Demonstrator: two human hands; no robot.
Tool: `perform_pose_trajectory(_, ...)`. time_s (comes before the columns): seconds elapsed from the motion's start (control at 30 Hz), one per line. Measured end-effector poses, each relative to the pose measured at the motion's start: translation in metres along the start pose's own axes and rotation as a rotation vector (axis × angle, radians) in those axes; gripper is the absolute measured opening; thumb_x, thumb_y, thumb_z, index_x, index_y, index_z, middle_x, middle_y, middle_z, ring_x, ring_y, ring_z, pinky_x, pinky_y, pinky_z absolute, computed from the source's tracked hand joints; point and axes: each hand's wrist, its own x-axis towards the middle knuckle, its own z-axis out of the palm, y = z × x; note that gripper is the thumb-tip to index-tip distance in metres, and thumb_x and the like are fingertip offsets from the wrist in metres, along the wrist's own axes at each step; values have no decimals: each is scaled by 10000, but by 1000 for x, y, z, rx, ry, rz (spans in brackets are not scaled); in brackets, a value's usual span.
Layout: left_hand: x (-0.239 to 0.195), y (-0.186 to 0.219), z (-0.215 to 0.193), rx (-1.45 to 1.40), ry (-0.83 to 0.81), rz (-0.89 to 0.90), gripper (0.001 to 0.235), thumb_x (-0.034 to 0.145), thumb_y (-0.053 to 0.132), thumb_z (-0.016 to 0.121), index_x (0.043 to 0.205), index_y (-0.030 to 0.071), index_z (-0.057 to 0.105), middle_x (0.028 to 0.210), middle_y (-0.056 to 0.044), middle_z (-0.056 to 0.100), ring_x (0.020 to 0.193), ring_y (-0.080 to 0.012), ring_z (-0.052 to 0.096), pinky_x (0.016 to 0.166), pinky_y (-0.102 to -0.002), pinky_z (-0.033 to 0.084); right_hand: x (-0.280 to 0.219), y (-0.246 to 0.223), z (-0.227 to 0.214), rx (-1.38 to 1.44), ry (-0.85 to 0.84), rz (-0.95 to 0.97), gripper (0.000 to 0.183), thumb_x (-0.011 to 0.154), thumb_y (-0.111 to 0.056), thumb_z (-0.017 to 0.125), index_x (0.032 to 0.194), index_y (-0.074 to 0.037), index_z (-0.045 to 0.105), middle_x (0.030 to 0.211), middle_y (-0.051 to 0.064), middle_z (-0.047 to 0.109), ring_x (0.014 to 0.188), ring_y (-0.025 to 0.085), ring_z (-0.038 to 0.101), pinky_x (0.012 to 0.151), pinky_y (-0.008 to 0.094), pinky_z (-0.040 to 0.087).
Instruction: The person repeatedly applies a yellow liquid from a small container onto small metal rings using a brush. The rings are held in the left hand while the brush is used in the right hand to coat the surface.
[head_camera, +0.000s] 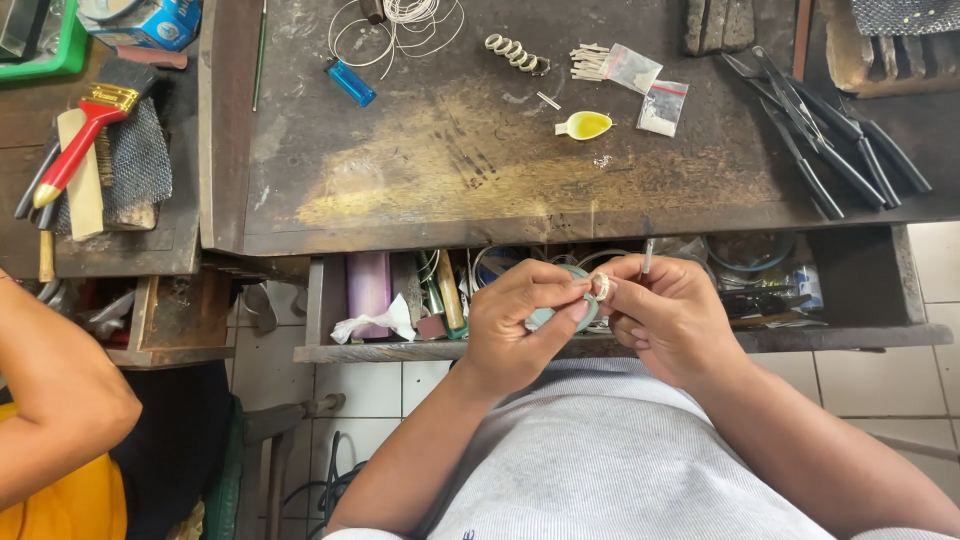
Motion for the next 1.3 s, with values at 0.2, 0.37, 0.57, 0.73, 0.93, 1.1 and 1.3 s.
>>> perform_pose_trajectory(0.2, -1, -11, -16, -261, -44, -348, 210, 765, 22, 634, 962, -44, 609, 742, -126, 623, 667, -122, 587, 562, -226, 517, 3, -14, 1, -425, -146, -323, 66, 710, 38, 621, 753, 81, 647, 545, 122, 521, 398, 62, 368, 326, 165, 313)
perform_pose_trajectory(0.37, 2, -14, -16, -329, -117, -470, 287, 734, 54, 687, 995, -31, 604, 781, -100, 638, 729, -81, 579, 601, -193, 527, 6, -19, -1, -648, -191, -501, 85, 713, 28, 624, 766, -2, 683, 602, 84, 590, 476, 98, 462, 413, 202, 373)
perform_pose_trajectory(0.57, 11, -17, -14, -350, -165, -519, 333, 708, 19, 701, 1018, -29, 590, 775, -107, 631, 729, -78, 562, 615, -186, 517, 13, -16, -7, -774, -197, -589, 99, 718, 4, 637, 776, -50, 697, 633, 58, 606, 493, 109, 508, 433, 202, 399)
perform_pose_trajectory(0.73, 19, -32, -14, -351, -170, -566, 359, 664, -21, 723, 999, -48, 596, 737, -116, 626, 681, -81, 548, 606, -194, 519, 23, -17, -11, -788, -222, -629, 92, 718, -12, 625, 760, -51, 697, 638, 65, 615, 513, 150, 573, 469, 231, 444)
perform_pose_trajectory(0.93, 56, -41, -24, -242, -113, -562, 281, 680, -24, 711, 944, -45, 616, 730, -91, 629, 684, -71, 557, 603, -201, 524, 53, -42, -25, -885, -181, -637, 88, 779, -60, 593, 808, -33, 671, 716, 105, 641, 577, 220, 606, 507, 285, 457)
perform_pose_trajectory(1.1, 112, -46, -35, 214, -226, -422, 129, 781, 56, 607, 905, 58, 643, 848, -42, 637, 740, -96, 602, 649, -198, 498, 88, -80, -35, -951, -254, -667, 320, 909, -154, 383, 1095, 51, 544, 830, 114, 516, 711, 159, 470, 590, 234, 375)
perform_pose_trajectory(1.3, 124, -93, -36, 307, -234, -175, 144, 791, 12, 597, 929, 38, 630, 876, -73, 622, 779, -164, 602, 689, -251, 491, 131, -63, -39, -513, 1, -284, 361, 910, -206, 432, 987, 132, 533, 945, 215, 570, 614, 159, 546, 440, 182, 474)
